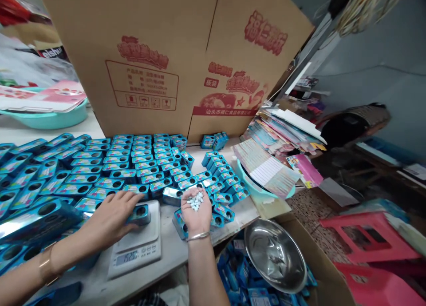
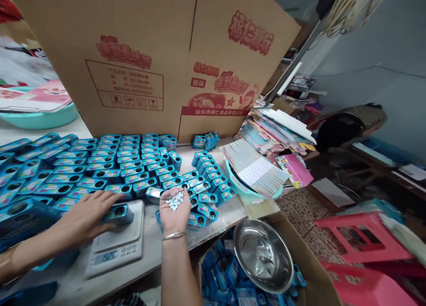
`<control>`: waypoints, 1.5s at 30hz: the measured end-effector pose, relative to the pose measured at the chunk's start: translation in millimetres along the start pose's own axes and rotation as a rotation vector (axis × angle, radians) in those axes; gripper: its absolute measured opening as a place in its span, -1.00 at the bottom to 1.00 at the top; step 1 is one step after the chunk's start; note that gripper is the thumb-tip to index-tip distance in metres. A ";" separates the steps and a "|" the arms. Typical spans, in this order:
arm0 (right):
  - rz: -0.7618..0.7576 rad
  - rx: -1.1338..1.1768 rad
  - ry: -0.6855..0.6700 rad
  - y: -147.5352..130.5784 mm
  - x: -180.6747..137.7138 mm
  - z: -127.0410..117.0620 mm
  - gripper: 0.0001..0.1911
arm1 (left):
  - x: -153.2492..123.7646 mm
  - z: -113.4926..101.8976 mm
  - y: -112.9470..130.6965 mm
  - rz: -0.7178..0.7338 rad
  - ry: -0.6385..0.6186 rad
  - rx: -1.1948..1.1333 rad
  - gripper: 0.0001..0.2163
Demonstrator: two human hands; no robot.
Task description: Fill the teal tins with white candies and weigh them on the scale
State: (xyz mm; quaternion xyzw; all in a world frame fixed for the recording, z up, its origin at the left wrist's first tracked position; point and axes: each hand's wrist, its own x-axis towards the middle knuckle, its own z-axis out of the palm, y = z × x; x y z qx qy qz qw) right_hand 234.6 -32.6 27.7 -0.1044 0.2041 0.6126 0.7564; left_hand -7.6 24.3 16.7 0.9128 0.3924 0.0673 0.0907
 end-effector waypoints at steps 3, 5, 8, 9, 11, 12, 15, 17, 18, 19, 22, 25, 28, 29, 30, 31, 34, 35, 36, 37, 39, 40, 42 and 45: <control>-0.065 -0.007 -0.034 -29.1 -5.8 -3.9 -0.73 | 11.7 -12.6 0.0 0.043 -0.019 0.048 -0.67; -0.129 -0.036 -0.058 -50.3 -9.9 -8.1 -0.76 | 34.4 -36.9 4.9 0.069 0.042 0.054 -0.70; -0.217 -0.047 -0.078 -79.3 -14.5 -15.1 -0.77 | 95.6 -83.3 21.6 0.098 0.209 0.094 -0.62; -0.230 -0.038 -0.081 -87.2 -15.5 -17.3 -0.77 | 122.0 -95.5 28.6 0.099 0.246 0.115 -0.60; -0.241 -0.021 -0.091 -100.5 -16.2 -21.6 -0.76 | 179.5 -107.1 42.1 0.090 0.225 0.147 -0.60; -0.243 -0.019 -0.100 -106.2 -15.8 -24.1 -0.76 | 208.6 -105.7 47.8 0.089 0.220 0.147 -0.61; -0.260 -0.019 -0.112 -124.2 -11.4 -36.9 -0.73 | 286.0 -77.1 58.3 0.110 0.174 0.150 -0.56; -0.302 -0.018 -0.101 -140.0 -6.3 -51.6 -0.71 | 322.3 -47.4 60.0 0.113 0.124 0.165 -0.50; -0.331 -0.030 -0.098 -149.4 -3.7 -60.6 -0.69 | 334.9 -32.5 59.7 0.108 0.093 0.175 -0.50; -0.361 -0.054 -0.101 -159.5 -1.3 -70.1 -0.67 | 344.0 -18.7 58.7 0.099 0.060 0.186 -0.52; -0.403 -0.172 -0.117 -188.8 2.6 -95.3 -0.67 | 354.4 9.9 52.8 0.038 -0.037 0.214 -0.62; -0.427 -0.250 -0.155 -201.9 1.5 -101.7 -0.66 | 349.3 11.4 42.9 -0.027 -0.084 0.230 -0.63; -0.468 -0.251 -0.178 -188.3 -2.8 -83.8 -0.65 | 333.8 -14.1 29.8 -0.037 -0.059 0.251 -0.60; -0.473 -0.237 -0.174 -179.3 -4.8 -74.2 -0.66 | 325.2 -26.8 25.2 -0.026 -0.044 0.255 -0.60; -0.462 -0.227 -0.166 -169.2 -7.0 -64.1 -0.67 | 314.1 -40.6 20.7 -0.011 -0.030 0.256 -0.59; -0.440 -0.216 -0.157 -159.0 -9.5 -54.3 -0.67 | 300.0 -54.9 16.1 0.004 -0.017 0.252 -0.57; -0.356 -0.202 -0.117 -134.4 -19.1 -32.9 -0.69 | 237.3 -98.1 -0.1 0.020 0.011 0.237 -0.50; -0.330 -0.194 -0.105 -129.6 -22.7 -29.7 -0.70 | 209.7 -111.8 -6.7 0.018 0.014 0.232 -0.48; -0.306 -0.185 -0.095 -126.4 -26.0 -28.3 -0.70 | 179.4 -124.7 -13.9 0.015 0.016 0.223 -0.48; -0.286 -0.172 -0.089 -124.5 -28.6 -28.4 -0.69 | 147.2 -136.5 -21.5 0.010 0.022 0.215 -0.47; -0.246 -0.157 -0.088 -121.4 -30.9 -31.1 -0.66 | 80.1 -154.8 -37.6 -0.020 0.058 0.219 -0.43; -0.223 -0.159 -0.091 -118.6 -30.7 -32.5 -0.65 | 47.0 -159.9 -45.9 -0.062 0.089 0.243 -0.39; -0.178 -0.171 -0.106 -106.8 -29.0 -33.1 -0.66 | -13.9 -159.4 -63.0 -0.189 0.151 0.321 -0.29; -0.126 -0.209 -0.138 -74.3 -27.6 -25.1 -0.69 | -81.6 -131.8 -87.5 -0.350 0.189 0.347 -0.17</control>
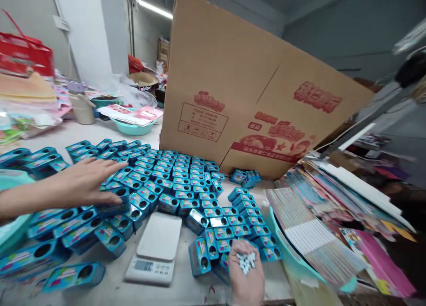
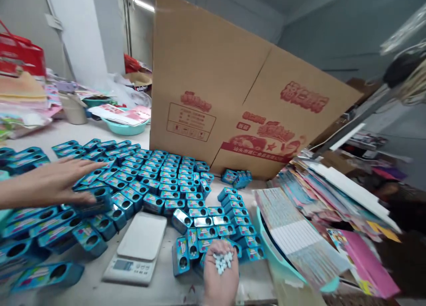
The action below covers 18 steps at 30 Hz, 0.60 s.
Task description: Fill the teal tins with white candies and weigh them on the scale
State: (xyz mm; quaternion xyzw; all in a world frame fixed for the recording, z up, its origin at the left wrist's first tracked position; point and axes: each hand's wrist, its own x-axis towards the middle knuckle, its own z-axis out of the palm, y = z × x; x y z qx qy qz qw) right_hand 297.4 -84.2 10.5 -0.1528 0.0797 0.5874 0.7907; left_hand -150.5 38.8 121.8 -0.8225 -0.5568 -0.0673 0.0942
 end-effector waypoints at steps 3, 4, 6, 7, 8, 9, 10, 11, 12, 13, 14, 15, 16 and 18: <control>0.055 -0.053 -0.044 31.0 -3.3 21.1 -0.72 | -35.0 35.4 -10.4 -0.010 0.016 -0.090 -0.38; 0.073 -0.064 -0.058 38.5 -4.8 26.9 -0.73 | -40.7 42.7 -8.3 0.001 0.039 -0.126 -0.48; 0.095 -0.093 -0.095 47.3 -8.3 34.4 -0.74 | -44.3 45.8 1.1 0.028 0.110 -0.196 -0.61; 0.096 -0.115 -0.114 48.8 -10.2 36.0 -0.74 | -42.7 42.4 7.6 0.044 0.141 -0.226 -0.64; 0.092 -0.140 -0.132 48.9 -12.1 36.3 -0.74 | -39.5 36.9 14.9 0.064 0.158 -0.251 -0.66; 0.086 -0.162 -0.145 48.1 -13.9 35.7 -0.75 | -35.1 30.9 23.1 0.088 0.160 -0.273 -0.67; 0.079 -0.174 -0.147 46.8 -15.4 34.5 -0.75 | -30.0 25.9 32.2 0.112 0.147 -0.293 -0.68; 0.072 -0.171 -0.135 45.7 -16.6 33.0 -0.75 | -24.9 23.1 42.6 0.137 0.124 -0.313 -0.68; 0.066 -0.153 -0.114 45.1 -17.4 31.6 -0.75 | -20.0 23.5 54.0 0.166 0.091 -0.335 -0.69; 0.060 -0.127 -0.094 45.0 -17.9 30.4 -0.75 | -15.8 27.5 66.4 0.196 0.059 -0.361 -0.70; 0.058 -0.100 -0.078 45.4 -18.0 29.6 -0.75 | -12.2 35.1 79.3 0.225 0.031 -0.389 -0.70; 0.061 -0.077 -0.070 46.3 -17.8 29.3 -0.76 | -9.5 45.5 92.1 0.251 0.001 -0.417 -0.70; 0.066 -0.060 -0.070 47.3 -17.3 29.2 -0.76 | -7.5 57.7 104.1 0.273 -0.030 -0.439 -0.70; 0.082 -0.053 -0.085 49.3 -16.1 29.6 -0.75 | -5.4 82.1 122.9 0.290 -0.096 -0.456 -0.72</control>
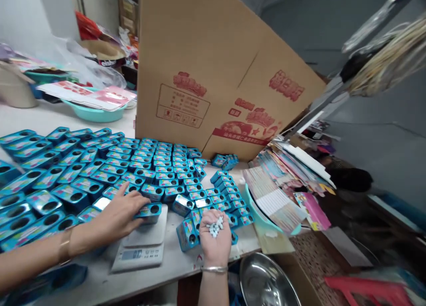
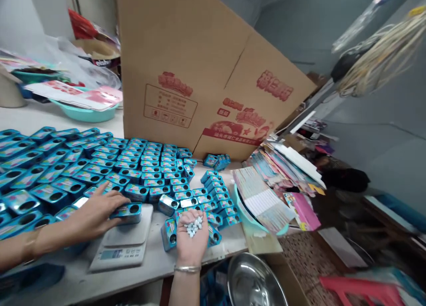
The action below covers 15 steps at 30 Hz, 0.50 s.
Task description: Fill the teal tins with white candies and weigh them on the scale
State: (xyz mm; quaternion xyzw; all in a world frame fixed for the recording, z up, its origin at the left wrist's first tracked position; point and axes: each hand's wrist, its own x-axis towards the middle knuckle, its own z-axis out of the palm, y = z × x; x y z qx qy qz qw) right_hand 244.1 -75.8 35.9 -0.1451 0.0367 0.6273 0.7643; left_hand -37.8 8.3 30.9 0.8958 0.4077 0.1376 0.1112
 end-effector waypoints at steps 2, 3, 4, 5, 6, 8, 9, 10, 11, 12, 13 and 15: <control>0.016 0.001 -0.005 1.2 1.1 -0.1 -0.75 | 3.3 18.0 -0.3 -0.013 -0.042 0.004 -0.66; 0.021 0.004 -0.001 1.7 1.5 -0.5 -0.75 | 3.1 20.6 -2.2 -0.021 -0.039 0.013 -0.58; 0.025 0.009 0.010 2.5 2.0 -1.0 -0.75 | 1.6 18.8 -5.2 -0.032 -0.017 0.026 -0.46; 0.028 0.015 0.027 3.7 2.7 -1.5 -0.75 | -1.0 13.1 -9.0 -0.043 0.025 0.041 -0.32; 0.027 0.017 0.047 5.4 3.7 -1.8 -0.76 | -4.8 4.4 -13.5 -0.058 0.081 0.058 -0.19; 0.026 -0.003 0.086 10.9 6.8 -1.4 -0.78 | -15.6 -17.0 -23.3 -0.101 0.190 0.079 -0.06; 0.028 -0.022 0.104 14.7 8.9 -0.5 -0.79 | -22.6 -27.2 -28.3 -0.126 0.224 0.074 -0.06; 0.034 -0.043 0.120 19.1 11.2 0.8 -0.81 | -30.6 -35.6 -33.3 -0.154 0.241 0.059 -0.08; 0.042 -0.060 0.133 24.0 13.7 2.5 -0.82 | -39.3 -41.6 -38.5 -0.186 0.240 0.036 -0.10; 0.052 -0.070 0.142 29.1 16.3 4.4 -0.84 | -48.6 -44.9 -43.8 -0.222 0.222 0.010 -0.13; 0.062 -0.071 0.146 34.2 18.9 6.4 -0.84 | -58.0 -45.7 -49.4 -0.254 0.191 -0.016 -0.17; 0.083 -0.067 0.135 43.9 24.3 10.0 -0.85 | -75.3 -41.7 -60.3 -0.306 0.132 -0.060 -0.26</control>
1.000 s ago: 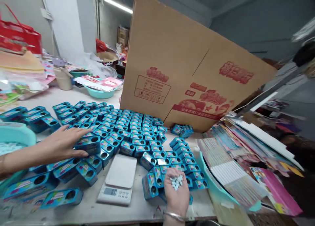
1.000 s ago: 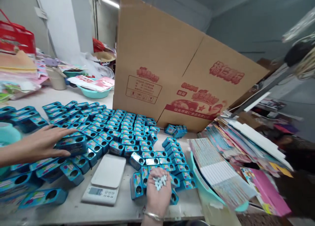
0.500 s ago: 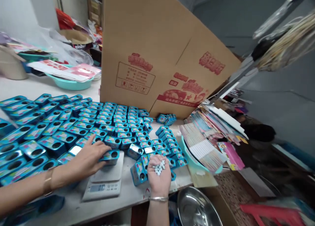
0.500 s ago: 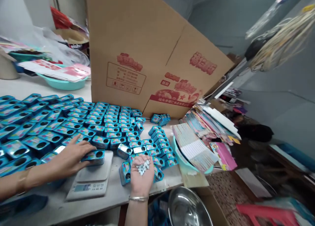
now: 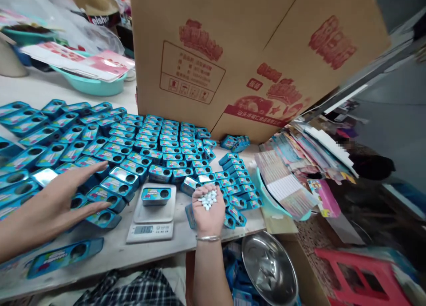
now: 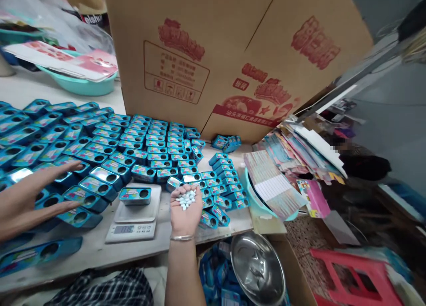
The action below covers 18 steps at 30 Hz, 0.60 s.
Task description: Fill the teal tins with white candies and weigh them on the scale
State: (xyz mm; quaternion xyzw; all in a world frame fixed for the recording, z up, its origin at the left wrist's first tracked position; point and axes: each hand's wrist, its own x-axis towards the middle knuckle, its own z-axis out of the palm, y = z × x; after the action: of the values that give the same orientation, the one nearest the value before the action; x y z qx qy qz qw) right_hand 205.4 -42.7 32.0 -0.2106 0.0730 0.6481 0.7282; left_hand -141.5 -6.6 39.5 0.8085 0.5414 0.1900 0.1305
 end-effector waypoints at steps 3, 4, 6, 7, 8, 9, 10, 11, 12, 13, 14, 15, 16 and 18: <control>0.016 -0.063 -0.039 12.0 8.2 4.9 -0.83 | -13.3 6.1 -15.2 -0.051 -0.062 -0.055 -0.36; 0.018 -0.094 -0.047 15.6 10.8 5.9 -0.82 | -15.0 7.3 -16.4 -0.061 -0.064 -0.075 -0.37; 0.024 -0.131 -0.053 22.7 15.4 7.5 -0.81 | -14.7 7.5 -13.2 -0.064 -0.055 -0.112 -0.39; 0.029 -0.135 -0.052 26.0 17.4 8.3 -0.81 | -13.1 7.1 -9.5 -0.055 -0.056 -0.130 -0.40; 0.032 -0.135 -0.051 29.2 19.2 9.2 -0.80 | -10.8 6.8 -5.1 -0.044 -0.063 -0.149 -0.40; 0.034 -0.135 -0.050 32.1 20.7 10.3 -0.80 | -8.3 6.8 -0.5 -0.034 -0.078 -0.171 -0.41; 0.034 -0.137 -0.051 34.8 21.9 11.5 -0.80 | -5.6 7.3 4.1 -0.024 -0.097 -0.194 -0.41; 0.034 -0.140 -0.050 37.2 22.9 12.8 -0.79 | -2.8 8.6 8.4 -0.014 -0.115 -0.215 -0.42; 0.035 -0.140 -0.047 39.5 23.7 14.3 -0.79 | 0.1 10.4 12.3 -0.004 -0.130 -0.235 -0.43; 0.036 -0.135 -0.041 41.6 24.3 15.8 -0.79 | 3.0 13.0 15.8 0.014 -0.139 -0.251 -0.43; 0.037 -0.129 -0.035 43.6 24.8 17.2 -0.79 | 6.0 16.1 19.0 0.039 -0.144 -0.261 -0.45; 0.037 -0.124 -0.033 45.6 25.2 18.7 -0.79 | 9.2 19.7 22.1 0.072 -0.152 -0.266 -0.46; 0.036 -0.123 -0.032 47.6 25.4 20.1 -0.78 | 12.5 23.7 25.0 0.104 -0.156 -0.267 -0.47; 0.035 -0.127 -0.030 51.6 25.6 22.7 -0.78 | 19.4 32.3 31.2 0.160 -0.163 -0.262 -0.47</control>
State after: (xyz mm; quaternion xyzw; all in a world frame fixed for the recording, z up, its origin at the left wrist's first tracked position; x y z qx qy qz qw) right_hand 155.1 -6.5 31.8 -0.2453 0.0245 0.6671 0.7030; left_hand -94.6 -0.7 26.9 0.8378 0.4337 0.2027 0.2627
